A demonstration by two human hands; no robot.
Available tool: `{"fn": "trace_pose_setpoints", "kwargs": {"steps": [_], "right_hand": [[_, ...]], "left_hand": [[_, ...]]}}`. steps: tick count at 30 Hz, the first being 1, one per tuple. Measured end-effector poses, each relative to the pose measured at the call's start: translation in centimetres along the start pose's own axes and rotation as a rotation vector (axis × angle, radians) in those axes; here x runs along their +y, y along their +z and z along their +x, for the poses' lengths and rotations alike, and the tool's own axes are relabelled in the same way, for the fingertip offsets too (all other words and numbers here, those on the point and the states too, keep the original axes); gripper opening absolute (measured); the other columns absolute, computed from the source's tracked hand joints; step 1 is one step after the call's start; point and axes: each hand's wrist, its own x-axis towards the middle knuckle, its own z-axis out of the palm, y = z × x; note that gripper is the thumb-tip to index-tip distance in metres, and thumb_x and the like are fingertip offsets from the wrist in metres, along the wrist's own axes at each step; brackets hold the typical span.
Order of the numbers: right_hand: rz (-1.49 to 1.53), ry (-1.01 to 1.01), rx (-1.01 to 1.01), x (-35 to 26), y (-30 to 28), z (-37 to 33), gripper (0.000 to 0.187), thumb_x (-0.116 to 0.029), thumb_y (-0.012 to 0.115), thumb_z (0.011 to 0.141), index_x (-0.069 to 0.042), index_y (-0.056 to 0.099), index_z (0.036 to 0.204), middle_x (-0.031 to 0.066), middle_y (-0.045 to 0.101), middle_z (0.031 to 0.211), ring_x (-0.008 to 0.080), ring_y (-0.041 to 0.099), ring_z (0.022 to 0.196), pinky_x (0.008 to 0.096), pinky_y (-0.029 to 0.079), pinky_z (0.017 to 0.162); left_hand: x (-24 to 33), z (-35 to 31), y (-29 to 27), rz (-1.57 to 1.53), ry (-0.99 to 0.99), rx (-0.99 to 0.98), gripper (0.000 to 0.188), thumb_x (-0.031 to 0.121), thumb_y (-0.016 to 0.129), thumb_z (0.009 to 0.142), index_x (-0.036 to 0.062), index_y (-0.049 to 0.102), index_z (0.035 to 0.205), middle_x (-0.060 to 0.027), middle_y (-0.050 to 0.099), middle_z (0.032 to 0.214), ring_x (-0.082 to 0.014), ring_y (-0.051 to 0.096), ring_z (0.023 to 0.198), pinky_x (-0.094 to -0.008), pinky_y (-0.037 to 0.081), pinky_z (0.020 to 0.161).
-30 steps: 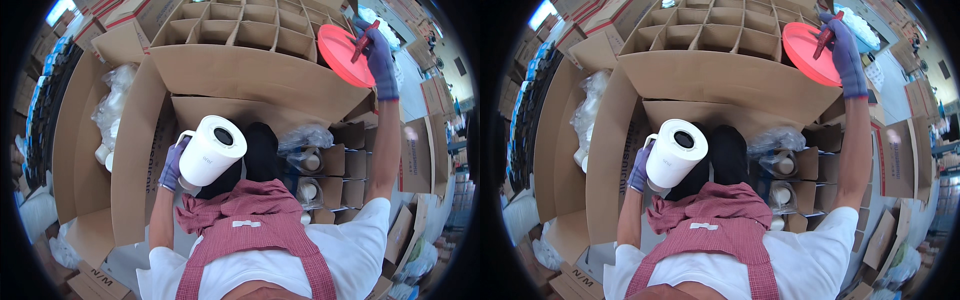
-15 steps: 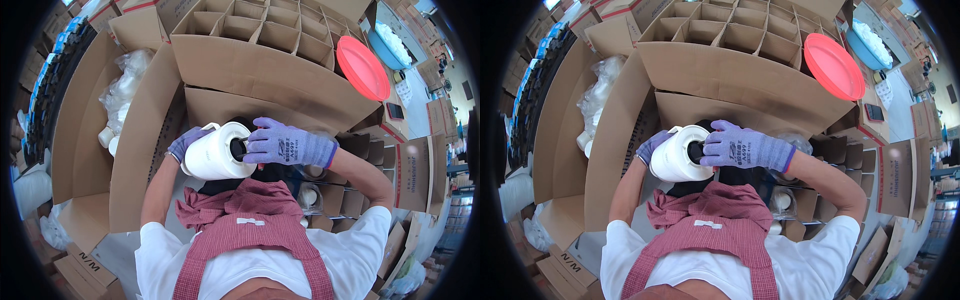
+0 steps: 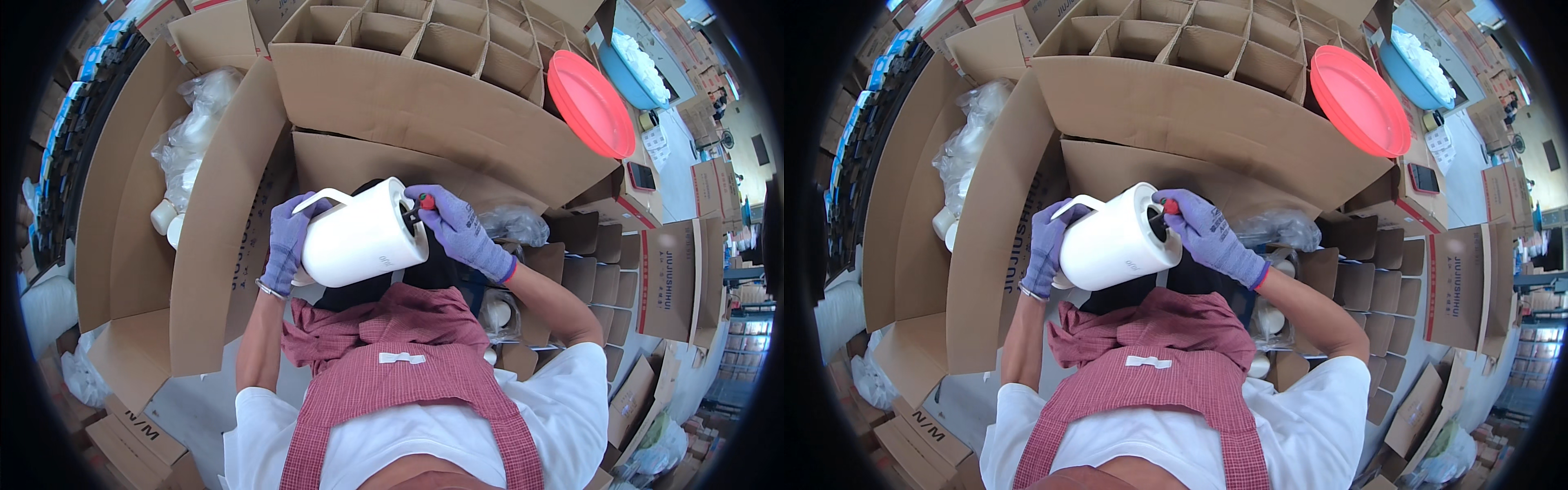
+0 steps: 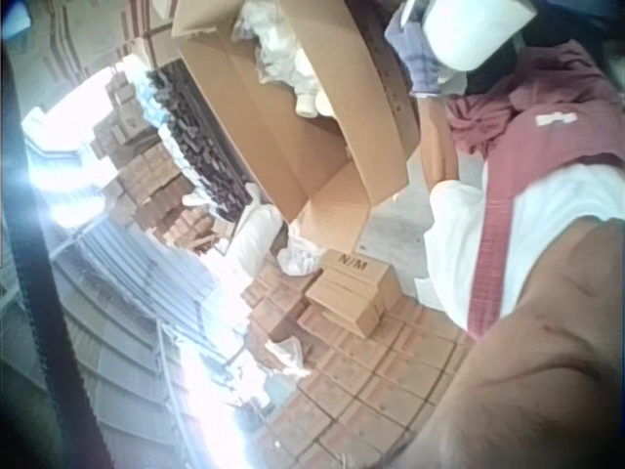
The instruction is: The person assembles white ceramic kitchenware by attaching lids to containers and placing them into plastic bags. The person then places the packaged items into a cardboard box.
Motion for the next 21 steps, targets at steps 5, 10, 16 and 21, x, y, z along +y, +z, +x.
{"fn": "trace_pose_setpoints", "kwargs": {"steps": [5, 10, 16, 21], "right_hand": [[-0.282, -0.233, -0.119, -2.7, -7.0, 1.4, 0.037, 0.003, 0.057, 0.089, -0.005, 0.060, 0.125, 0.0130, 0.064, 0.114, 0.0246, 0.064, 0.104, 0.0342, 0.050, 0.092], [-0.508, -0.230, 0.652, -2.7, -21.3, 2.5, 0.031, 0.002, 0.053, 0.098, -0.001, 0.060, 0.128, 0.0107, 0.064, 0.122, 0.0189, 0.061, 0.113, 0.0285, 0.048, 0.098], [-1.087, 0.475, 0.416, 3.4, -36.9, 3.2, 0.039, -0.017, 0.055, 0.099, -0.003, 0.055, 0.135, 0.0179, 0.066, 0.117, 0.0271, 0.063, 0.109, 0.0377, 0.047, 0.096], [-1.013, 0.242, 0.461, 6.2, -36.2, 3.1, 0.035, -0.015, 0.056, 0.096, -0.003, 0.059, 0.129, 0.0152, 0.065, 0.118, 0.0286, 0.061, 0.112, 0.0388, 0.046, 0.098]], "left_hand": [[0.9, -3.4, 2.4, -0.282, -0.023, -0.002, 0.024, 0.017, 0.059, 0.098, -0.0007, 0.072, 0.107, -0.0073, 0.073, 0.099, -0.0127, 0.067, 0.088, -0.0265, 0.053, 0.080], [-5.7, -9.6, 6.9, -0.449, -0.220, 0.248, 0.033, 0.025, 0.056, 0.102, 0.0022, 0.061, 0.125, -0.0065, 0.067, 0.107, -0.0124, 0.060, 0.098, -0.0310, 0.050, 0.085], [-4.0, -11.5, -0.5, 0.145, -0.027, -0.528, 0.045, 0.027, 0.065, 0.096, 0.0069, 0.057, 0.136, -0.0101, 0.062, 0.130, -0.0218, 0.057, 0.121, -0.0357, 0.044, 0.105], [6.2, -0.8, -16.0, 0.547, 0.407, 0.571, 0.036, 0.026, 0.061, 0.096, 0.0005, 0.064, 0.122, -0.0189, 0.066, 0.121, -0.0305, 0.063, 0.113, -0.0392, 0.047, 0.100]]}}
